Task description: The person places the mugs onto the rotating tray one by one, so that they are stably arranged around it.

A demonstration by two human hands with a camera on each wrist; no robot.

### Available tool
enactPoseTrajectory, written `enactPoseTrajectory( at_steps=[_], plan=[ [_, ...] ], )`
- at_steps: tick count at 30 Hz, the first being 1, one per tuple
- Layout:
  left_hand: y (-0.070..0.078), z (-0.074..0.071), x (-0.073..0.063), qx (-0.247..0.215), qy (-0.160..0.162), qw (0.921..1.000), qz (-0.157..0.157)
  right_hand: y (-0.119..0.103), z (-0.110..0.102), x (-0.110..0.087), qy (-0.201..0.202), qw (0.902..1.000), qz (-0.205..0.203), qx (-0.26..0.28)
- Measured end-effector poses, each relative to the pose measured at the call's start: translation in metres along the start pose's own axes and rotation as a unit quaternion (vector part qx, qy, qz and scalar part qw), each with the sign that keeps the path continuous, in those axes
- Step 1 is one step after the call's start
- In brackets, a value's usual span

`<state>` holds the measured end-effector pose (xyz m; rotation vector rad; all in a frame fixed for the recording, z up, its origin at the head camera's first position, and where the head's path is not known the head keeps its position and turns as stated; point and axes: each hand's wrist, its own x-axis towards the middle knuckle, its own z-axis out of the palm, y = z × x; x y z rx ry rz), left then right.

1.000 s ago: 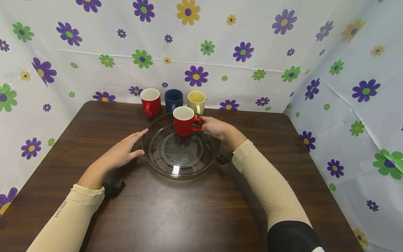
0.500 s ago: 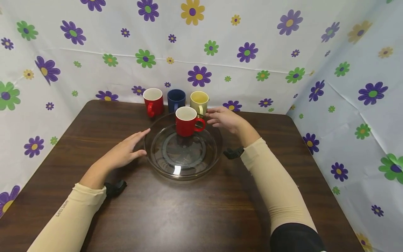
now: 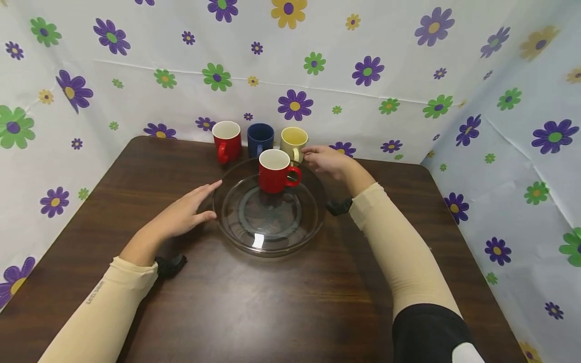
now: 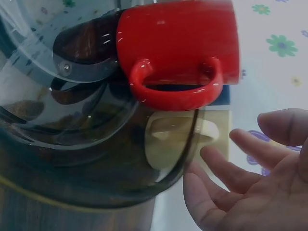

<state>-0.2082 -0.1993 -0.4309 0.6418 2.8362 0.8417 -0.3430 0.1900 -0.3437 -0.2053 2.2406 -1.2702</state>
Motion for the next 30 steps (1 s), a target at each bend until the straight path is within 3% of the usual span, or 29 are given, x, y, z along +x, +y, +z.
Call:
enactPoseTrajectory(
  at_steps=[12, 16, 23, 30],
  plan=[
    [0.002, -0.002, 0.008, -0.005, -0.013, 0.9999, -0.009, 0.008, 0.002, 0.021, -0.034, 0.9990, 0.011, 0.026],
    [0.001, 0.000, 0.008, -0.007, -0.013, 0.9998, -0.009, 0.008, 0.003, 0.024, -0.051, 0.9985, 0.010, 0.018],
    [-0.002, 0.002, 0.005, -0.010, -0.006, 0.9999, -0.004, 0.007, -0.002, 0.025, -0.047, 0.9980, 0.008, -0.040],
    [-0.005, 0.003, 0.005, -0.014, -0.004, 0.9999, -0.003, 0.008, -0.008, 0.028, -0.041, 0.9980, 0.017, -0.045]
  ],
)
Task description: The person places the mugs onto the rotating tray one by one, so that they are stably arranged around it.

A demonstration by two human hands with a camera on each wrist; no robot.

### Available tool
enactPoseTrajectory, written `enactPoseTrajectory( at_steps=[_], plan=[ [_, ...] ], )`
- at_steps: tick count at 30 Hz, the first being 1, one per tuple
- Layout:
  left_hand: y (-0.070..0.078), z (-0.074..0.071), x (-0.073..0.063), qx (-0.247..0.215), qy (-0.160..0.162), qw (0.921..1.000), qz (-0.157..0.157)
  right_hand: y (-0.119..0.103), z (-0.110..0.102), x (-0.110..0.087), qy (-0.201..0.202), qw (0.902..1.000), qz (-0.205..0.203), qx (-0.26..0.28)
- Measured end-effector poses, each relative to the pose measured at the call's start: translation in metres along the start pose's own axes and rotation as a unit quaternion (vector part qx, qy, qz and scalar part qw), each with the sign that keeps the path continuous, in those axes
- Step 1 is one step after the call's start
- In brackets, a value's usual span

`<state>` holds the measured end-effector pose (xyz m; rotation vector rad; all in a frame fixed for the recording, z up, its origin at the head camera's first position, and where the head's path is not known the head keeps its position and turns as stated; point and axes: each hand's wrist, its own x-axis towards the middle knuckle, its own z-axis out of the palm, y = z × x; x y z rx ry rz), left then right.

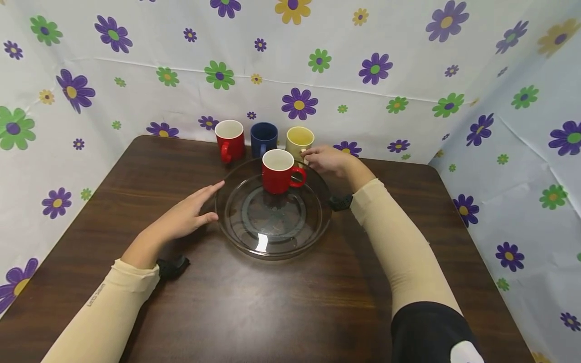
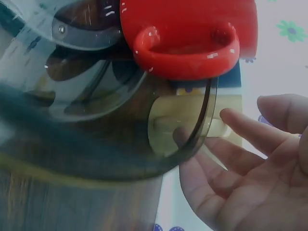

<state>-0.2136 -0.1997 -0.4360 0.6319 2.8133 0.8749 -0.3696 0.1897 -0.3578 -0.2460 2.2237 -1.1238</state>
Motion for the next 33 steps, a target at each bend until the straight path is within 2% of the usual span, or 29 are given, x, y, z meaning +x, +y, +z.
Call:
enactPoseTrajectory(
  at_steps=[14, 21, 29, 33],
  plan=[
    [-0.002, 0.000, -0.003, -0.011, 0.004, 0.9999, 0.002, 0.008, -0.009, -0.003, 0.019, 0.9995, -0.015, 0.020],
    [-0.003, 0.000, -0.003, -0.014, 0.001, 0.9999, 0.002, 0.015, -0.004, 0.002, 0.042, 0.9988, -0.024, 0.002],
    [-0.003, 0.003, 0.000, -0.017, -0.001, 0.9998, 0.006, 0.032, 0.005, 0.013, 0.073, 0.9940, -0.018, 0.079],
    [-0.004, 0.002, 0.001, -0.017, 0.003, 0.9998, 0.011, 0.036, 0.005, 0.019, 0.074, 0.9893, -0.030, 0.123]
  ],
)
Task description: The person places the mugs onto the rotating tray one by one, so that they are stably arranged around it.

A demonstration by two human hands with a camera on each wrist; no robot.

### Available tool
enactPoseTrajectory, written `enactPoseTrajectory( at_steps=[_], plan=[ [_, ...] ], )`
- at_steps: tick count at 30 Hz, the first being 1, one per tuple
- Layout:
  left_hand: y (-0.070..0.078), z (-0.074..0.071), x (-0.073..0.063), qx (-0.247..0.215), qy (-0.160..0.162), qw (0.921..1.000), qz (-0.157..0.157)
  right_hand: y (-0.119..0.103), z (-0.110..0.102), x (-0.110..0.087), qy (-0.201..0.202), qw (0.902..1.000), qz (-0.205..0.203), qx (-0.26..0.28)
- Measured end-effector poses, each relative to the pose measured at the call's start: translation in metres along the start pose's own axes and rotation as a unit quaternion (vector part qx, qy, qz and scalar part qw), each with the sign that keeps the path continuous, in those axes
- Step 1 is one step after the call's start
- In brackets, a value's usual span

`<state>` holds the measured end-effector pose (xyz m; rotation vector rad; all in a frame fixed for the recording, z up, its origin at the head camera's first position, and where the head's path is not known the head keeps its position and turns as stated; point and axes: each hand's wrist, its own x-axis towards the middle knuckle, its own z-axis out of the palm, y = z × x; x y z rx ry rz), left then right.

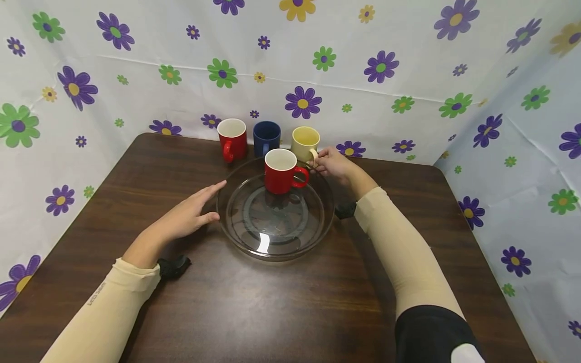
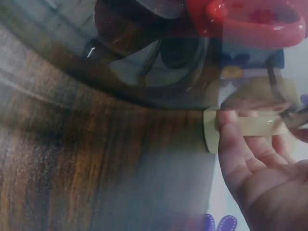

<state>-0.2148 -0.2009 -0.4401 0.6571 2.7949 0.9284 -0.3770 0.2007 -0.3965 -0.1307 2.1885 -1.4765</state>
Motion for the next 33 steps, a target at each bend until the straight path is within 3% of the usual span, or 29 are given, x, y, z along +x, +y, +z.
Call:
enactPoseTrajectory(
  at_steps=[7, 11, 16, 29, 33],
  plan=[
    [0.002, -0.001, 0.002, -0.008, -0.004, 1.0000, -0.004, 0.003, -0.001, 0.006, -0.005, 0.9985, 0.011, 0.053],
    [0.004, -0.003, 0.002, -0.009, -0.007, 0.9999, -0.004, 0.005, -0.003, 0.008, 0.020, 0.9969, 0.009, 0.075],
    [0.005, -0.004, 0.004, -0.008, -0.009, 0.9999, -0.005, 0.009, -0.007, 0.008, 0.051, 0.9963, -0.010, 0.068],
    [0.003, -0.002, 0.001, -0.003, -0.005, 0.9999, -0.009, 0.012, -0.005, 0.006, 0.052, 0.9876, -0.016, 0.147],
    [0.001, -0.001, -0.001, -0.002, -0.003, 1.0000, -0.006, 0.012, -0.005, 0.005, 0.062, 0.9888, -0.011, 0.135]
  ],
)
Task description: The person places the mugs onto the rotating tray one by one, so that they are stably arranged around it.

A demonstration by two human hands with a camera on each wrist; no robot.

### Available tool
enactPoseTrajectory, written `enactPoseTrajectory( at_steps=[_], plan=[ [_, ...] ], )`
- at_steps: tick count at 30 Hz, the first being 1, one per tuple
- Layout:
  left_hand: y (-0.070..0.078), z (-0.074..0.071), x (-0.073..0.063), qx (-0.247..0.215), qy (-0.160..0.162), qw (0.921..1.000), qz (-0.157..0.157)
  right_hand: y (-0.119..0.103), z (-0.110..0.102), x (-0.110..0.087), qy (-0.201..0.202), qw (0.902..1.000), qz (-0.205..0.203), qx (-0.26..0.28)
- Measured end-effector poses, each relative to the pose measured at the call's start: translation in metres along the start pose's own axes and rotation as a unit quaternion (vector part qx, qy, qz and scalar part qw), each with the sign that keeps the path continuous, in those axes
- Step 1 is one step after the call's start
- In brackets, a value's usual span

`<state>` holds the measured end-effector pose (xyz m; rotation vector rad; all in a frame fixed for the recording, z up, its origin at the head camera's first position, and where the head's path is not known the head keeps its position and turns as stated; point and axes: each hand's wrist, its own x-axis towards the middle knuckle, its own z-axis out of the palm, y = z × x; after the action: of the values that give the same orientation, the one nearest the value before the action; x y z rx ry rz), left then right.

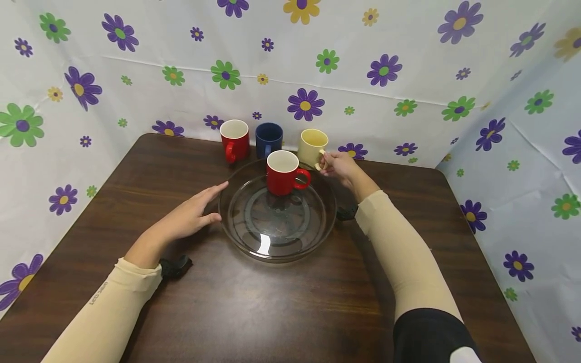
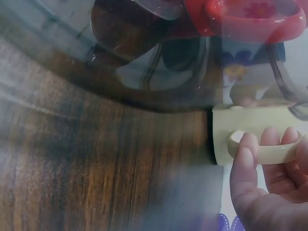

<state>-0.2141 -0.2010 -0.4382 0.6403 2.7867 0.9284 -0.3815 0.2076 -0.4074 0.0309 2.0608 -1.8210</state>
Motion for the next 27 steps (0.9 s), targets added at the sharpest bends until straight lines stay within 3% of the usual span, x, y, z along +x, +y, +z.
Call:
enactPoseTrajectory(
  at_steps=[4, 12, 27],
  plan=[
    [0.000, 0.001, 0.001, -0.002, 0.001, 1.0000, 0.000, 0.000, -0.003, -0.004, 0.013, 0.9996, -0.003, -0.026],
    [-0.001, 0.003, 0.001, -0.001, 0.008, 1.0000, 0.004, -0.007, -0.009, -0.013, 0.033, 0.9991, -0.015, -0.021],
    [0.000, 0.001, 0.001, -0.006, 0.002, 1.0000, 0.004, -0.020, -0.019, -0.027, 0.033, 0.9983, -0.024, -0.041]
  ],
)
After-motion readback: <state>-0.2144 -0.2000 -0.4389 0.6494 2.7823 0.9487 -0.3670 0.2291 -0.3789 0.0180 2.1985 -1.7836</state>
